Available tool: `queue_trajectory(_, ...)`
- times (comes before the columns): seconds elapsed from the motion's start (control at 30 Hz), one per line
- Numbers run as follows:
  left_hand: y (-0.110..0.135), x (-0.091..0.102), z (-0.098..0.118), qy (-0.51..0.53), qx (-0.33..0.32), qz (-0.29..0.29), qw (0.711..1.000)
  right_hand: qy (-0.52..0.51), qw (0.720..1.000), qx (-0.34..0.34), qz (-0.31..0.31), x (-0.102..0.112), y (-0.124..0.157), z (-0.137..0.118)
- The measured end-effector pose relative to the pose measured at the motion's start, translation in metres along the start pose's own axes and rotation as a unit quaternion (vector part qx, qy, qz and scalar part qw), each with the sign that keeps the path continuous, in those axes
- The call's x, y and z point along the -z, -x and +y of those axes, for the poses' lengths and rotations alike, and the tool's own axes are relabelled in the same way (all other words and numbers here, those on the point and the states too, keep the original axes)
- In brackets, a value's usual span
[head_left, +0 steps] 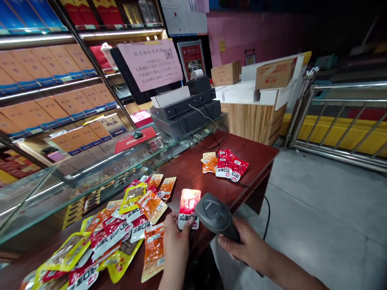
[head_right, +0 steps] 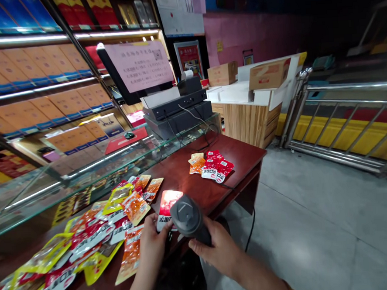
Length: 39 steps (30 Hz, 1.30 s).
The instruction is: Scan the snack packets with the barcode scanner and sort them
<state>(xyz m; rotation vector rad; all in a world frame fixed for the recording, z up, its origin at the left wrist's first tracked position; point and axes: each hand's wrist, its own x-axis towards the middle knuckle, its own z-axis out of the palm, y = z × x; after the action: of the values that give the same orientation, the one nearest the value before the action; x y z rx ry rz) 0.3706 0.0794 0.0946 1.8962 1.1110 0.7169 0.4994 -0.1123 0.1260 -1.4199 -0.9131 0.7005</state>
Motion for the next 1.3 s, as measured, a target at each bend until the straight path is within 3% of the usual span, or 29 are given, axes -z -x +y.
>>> queue_trajectory(0.2,0.002,-0.002,0.002,0.04,0.008,0.001,0.999,0.018,1.0,0.005,-0.002,-0.003,0.001,0.004)
queue_trajectory(0.3,-0.005,0.012,0.0,0.049,0.019,0.027,0.998,0.029,1.0,0.011,0.007,0.002,0.002,0.003)
queue_trajectory(0.37,-0.012,0.03,-0.002,-0.022,0.038,0.089,0.995,0.027,0.999,0.013,0.014,0.007,0.003,0.001)
queue_trajectory(0.47,-0.023,0.055,0.001,-0.182,0.05,0.175,0.966,0.013,0.999,0.016,0.024,0.011,0.004,0.003)
queue_trajectory(0.57,-0.03,0.058,0.011,-0.273,-0.015,0.235,0.933,0.004,0.999,0.017,0.038,0.015,0.004,0.013)
queue_trajectory(0.63,-0.032,0.043,0.021,-0.288,-0.087,0.228,0.926,0.005,0.999,0.014,0.046,0.017,0.004,0.021)
queue_trajectory(0.77,-0.042,-0.014,0.046,-0.274,-0.177,0.094,0.941,0.015,0.998,0.006,0.063,0.028,0.005,0.033)
queue_trajectory(0.9,-0.056,-0.081,0.085,-0.289,-0.2,-0.014,0.936,0.007,0.996,0.013,0.087,0.045,0.006,0.036)
queue_trajectory(1.03,-0.07,-0.13,0.117,-0.4,-0.171,-0.053,0.899,0.023,0.991,-0.011,0.128,0.06,0.009,0.033)
queue_trajectory(1.17,-0.086,-0.149,0.126,-0.415,-0.136,-0.072,0.897,0.012,0.989,-0.019,0.143,0.07,0.013,0.031)
queue_trajectory(1.3,-0.099,-0.145,0.122,-0.36,-0.105,-0.125,0.918,-0.014,0.988,-0.029,0.149,0.073,0.015,0.03)
